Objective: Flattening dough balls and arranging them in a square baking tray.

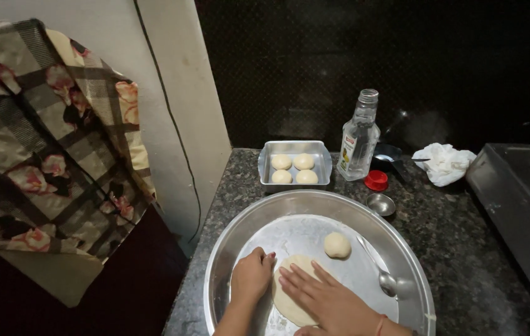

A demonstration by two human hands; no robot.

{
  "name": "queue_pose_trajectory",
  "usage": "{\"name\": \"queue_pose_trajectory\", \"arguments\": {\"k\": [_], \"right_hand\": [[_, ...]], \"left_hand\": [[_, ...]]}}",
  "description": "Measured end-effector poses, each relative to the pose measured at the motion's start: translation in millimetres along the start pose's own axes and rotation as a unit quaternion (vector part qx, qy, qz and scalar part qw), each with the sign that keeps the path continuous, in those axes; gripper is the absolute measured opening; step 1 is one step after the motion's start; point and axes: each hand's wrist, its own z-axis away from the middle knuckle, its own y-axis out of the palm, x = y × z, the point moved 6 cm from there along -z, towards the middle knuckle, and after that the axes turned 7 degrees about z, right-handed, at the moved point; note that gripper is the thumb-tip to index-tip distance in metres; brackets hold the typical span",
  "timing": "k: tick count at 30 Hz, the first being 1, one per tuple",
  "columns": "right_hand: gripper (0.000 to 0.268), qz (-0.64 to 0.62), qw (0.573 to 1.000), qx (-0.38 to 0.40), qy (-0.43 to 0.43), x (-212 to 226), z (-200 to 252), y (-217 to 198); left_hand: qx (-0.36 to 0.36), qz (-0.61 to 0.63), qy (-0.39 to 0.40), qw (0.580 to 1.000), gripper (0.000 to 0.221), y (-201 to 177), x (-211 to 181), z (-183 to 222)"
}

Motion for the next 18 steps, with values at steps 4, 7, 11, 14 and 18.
{"name": "queue_pose_trajectory", "arguments": {"k": [4,7,11,14,18], "right_hand": [[0.098,0.026,0.999,-0.034,-0.010,-3.7,-1.2,6.4],[0.099,0.015,1.000,-0.026,0.000,-1.7,-2.1,6.1],[0.094,-0.040,0.998,-0.017,0.034,-4.0,-8.7,5.3],[0.095,-0.034,0.999,-0.023,0.024,1.4,-11.2,4.1],[0.096,-0.038,0.999,0.007,0.027,6.6,-14.6,-7.1]], "left_hand": [[0.003,0.003,0.002,1.000,0.036,1.4,1.0,-1.4],[0.005,-0.007,0.001,1.000,0.036,-0.1,-1.3,2.2],[-0.003,-0.004,0.005,1.000,0.037,0.3,1.5,-0.7],[-0.003,0.000,0.006,1.000,0.036,1.7,2.5,0.9],[-0.014,-0.004,0.021,1.000,0.035,2.4,4.4,-1.6]]}}
